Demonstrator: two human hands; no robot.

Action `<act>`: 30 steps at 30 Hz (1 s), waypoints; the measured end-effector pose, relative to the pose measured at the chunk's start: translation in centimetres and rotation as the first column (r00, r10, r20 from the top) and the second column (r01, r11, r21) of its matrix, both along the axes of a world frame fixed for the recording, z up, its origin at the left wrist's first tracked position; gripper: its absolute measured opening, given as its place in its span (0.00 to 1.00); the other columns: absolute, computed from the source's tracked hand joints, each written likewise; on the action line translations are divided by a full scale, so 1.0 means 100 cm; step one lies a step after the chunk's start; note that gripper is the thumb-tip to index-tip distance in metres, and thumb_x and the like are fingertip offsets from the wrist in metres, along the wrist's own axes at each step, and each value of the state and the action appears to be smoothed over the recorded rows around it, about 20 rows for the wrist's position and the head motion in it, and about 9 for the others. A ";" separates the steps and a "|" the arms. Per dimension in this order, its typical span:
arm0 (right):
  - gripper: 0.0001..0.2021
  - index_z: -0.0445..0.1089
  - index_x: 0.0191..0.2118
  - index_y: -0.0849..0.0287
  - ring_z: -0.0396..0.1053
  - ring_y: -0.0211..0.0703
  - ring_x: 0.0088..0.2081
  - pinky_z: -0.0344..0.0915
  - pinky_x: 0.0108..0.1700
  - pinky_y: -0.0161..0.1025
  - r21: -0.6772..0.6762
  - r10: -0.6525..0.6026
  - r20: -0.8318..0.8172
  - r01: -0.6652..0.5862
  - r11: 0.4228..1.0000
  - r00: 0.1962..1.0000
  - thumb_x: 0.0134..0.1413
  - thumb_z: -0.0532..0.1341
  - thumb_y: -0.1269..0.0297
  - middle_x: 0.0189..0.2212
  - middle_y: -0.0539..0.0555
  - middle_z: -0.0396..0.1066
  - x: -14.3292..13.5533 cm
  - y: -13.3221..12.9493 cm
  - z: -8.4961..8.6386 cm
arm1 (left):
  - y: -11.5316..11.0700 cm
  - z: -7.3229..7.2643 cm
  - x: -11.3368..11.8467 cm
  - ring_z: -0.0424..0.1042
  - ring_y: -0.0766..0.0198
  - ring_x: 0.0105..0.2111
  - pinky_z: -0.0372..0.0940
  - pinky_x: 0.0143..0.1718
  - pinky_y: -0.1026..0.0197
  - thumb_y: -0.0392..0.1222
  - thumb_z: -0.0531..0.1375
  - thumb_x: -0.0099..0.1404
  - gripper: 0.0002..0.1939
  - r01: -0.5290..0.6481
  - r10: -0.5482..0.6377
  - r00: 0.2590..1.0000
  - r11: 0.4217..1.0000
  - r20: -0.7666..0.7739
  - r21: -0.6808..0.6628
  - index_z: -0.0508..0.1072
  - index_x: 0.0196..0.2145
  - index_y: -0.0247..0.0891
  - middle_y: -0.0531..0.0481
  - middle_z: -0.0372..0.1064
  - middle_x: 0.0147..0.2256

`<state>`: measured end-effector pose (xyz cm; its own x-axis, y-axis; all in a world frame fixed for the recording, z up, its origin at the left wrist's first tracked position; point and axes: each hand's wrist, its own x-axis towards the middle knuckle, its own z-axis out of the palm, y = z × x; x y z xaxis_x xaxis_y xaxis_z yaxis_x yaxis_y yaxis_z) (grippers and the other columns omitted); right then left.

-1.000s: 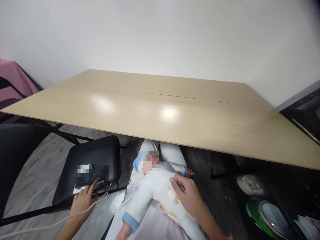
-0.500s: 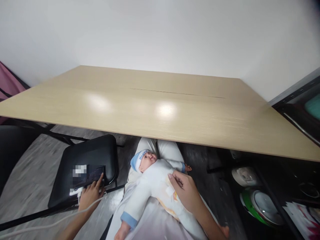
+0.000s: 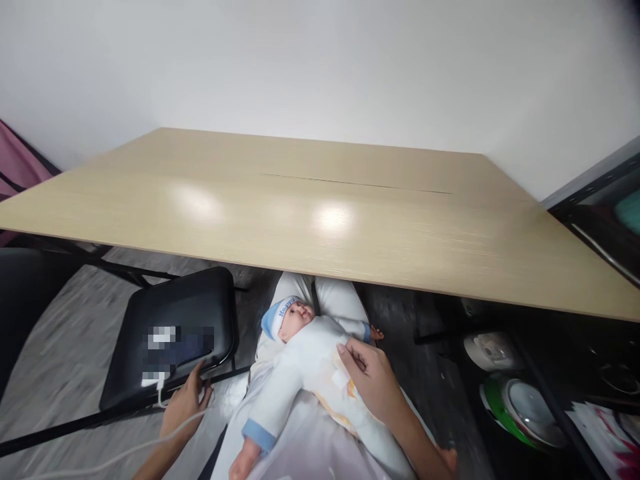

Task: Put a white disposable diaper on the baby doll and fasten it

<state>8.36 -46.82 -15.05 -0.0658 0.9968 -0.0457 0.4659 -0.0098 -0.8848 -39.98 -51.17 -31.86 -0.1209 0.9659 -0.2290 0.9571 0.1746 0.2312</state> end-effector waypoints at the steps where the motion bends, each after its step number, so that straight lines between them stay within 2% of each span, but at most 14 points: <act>1: 0.26 0.53 0.27 0.53 0.51 0.38 0.27 0.46 0.31 0.40 -0.003 0.002 0.001 -0.002 1.000 1.000 0.75 0.56 0.46 0.23 0.44 0.49 0.000 0.000 0.000 | -0.005 -0.002 -0.002 0.83 0.43 0.46 0.72 0.51 0.47 0.54 0.45 0.76 0.35 -0.021 0.021 0.999 1.000 0.026 0.001 0.54 0.73 0.31 0.39 0.81 0.43; 7: 0.25 0.53 0.27 0.54 0.51 0.38 0.27 0.46 0.31 0.40 -0.008 0.004 0.015 -0.004 1.000 1.000 0.76 0.55 0.46 0.23 0.43 0.49 0.001 0.000 0.000 | -0.023 -0.009 -0.016 0.83 0.41 0.44 0.73 0.47 0.48 0.60 0.47 0.76 0.29 -0.110 0.107 0.990 0.994 0.093 0.021 0.60 0.65 0.38 0.41 0.81 0.41; 13: 0.25 0.54 0.27 0.54 0.52 0.38 0.27 0.46 0.31 0.40 -0.006 -0.009 0.006 0.009 1.000 1.000 0.75 0.56 0.47 0.23 0.43 0.50 0.001 0.000 -0.002 | -0.023 -0.004 -0.030 0.82 0.42 0.39 0.73 0.44 0.48 0.61 0.47 0.74 0.29 -0.109 0.106 0.994 0.990 0.041 0.086 0.64 0.60 0.37 0.41 0.79 0.39; 16: 0.25 0.55 0.27 0.54 0.52 0.38 0.26 0.47 0.31 0.40 -0.004 -0.014 0.004 0.014 1.000 1.000 0.75 0.57 0.48 0.22 0.43 0.51 0.002 0.000 -0.001 | -0.019 0.005 -0.034 0.81 0.42 0.45 0.72 0.49 0.46 0.57 0.47 0.74 0.30 -0.090 0.092 0.996 0.990 -0.017 0.106 0.65 0.61 0.32 0.35 0.78 0.44; 19: 0.24 0.56 0.27 0.54 0.53 0.38 0.26 0.48 0.30 0.40 0.007 -0.011 0.000 0.011 1.000 1.000 0.75 0.57 0.48 0.22 0.44 0.52 0.002 0.001 0.000 | -0.013 0.016 -0.037 0.76 0.34 0.54 0.70 0.54 0.40 0.55 0.45 0.75 0.31 -0.085 0.123 0.974 0.977 -0.189 0.195 0.67 0.61 0.27 0.27 0.75 0.52; 22: 0.25 0.55 0.27 0.53 0.53 0.37 0.26 0.48 0.30 0.39 0.008 -0.012 0.001 0.012 1.000 1.000 0.75 0.56 0.47 0.22 0.44 0.52 0.001 0.002 0.002 | 0.001 0.027 -0.051 0.69 0.28 0.63 0.67 0.58 0.34 0.57 0.46 0.76 0.34 -0.066 0.165 0.948 0.938 -0.271 0.340 0.67 0.64 0.26 0.24 0.68 0.62; 25: 0.25 0.55 0.27 0.53 0.53 0.37 0.26 0.48 0.30 0.39 -0.008 -0.014 0.003 0.014 1.000 1.000 0.75 0.56 0.46 0.22 0.43 0.50 0.001 0.003 0.003 | 0.029 0.034 -0.081 0.64 0.28 0.69 0.64 0.62 0.35 0.62 0.47 0.74 0.39 0.045 0.034 0.984 0.901 -0.175 0.431 0.63 0.69 0.28 0.27 0.60 0.70; 27: 0.26 0.55 0.27 0.54 0.53 0.37 0.26 0.48 0.30 0.39 -0.017 -0.014 0.003 0.014 1.000 1.000 0.75 0.56 0.46 0.22 0.43 0.50 0.001 0.004 0.004 | 0.053 0.035 -0.104 0.62 0.29 0.70 0.64 0.61 0.37 0.63 0.49 0.71 0.41 0.139 -0.102 0.989 0.903 -0.111 0.407 0.61 0.70 0.29 0.30 0.59 0.71; 30: 0.25 0.55 0.27 0.54 0.53 0.37 0.26 0.48 0.30 0.38 -0.020 -0.013 0.002 0.013 1.000 1.000 0.75 0.56 0.46 0.22 0.43 0.50 0.001 0.005 0.004 | 0.086 0.035 -0.129 0.67 0.27 0.67 0.66 0.58 0.38 0.62 0.57 0.65 0.43 0.243 -0.221 0.969 0.929 -0.111 0.279 0.66 0.67 0.25 0.30 0.69 0.65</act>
<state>8.47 -46.32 -14.62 -0.0524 0.9964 -0.0662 0.4674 -0.0341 -0.8834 -52.88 -42.56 -28.41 0.1085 0.9920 0.0643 0.9795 -0.1177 0.1634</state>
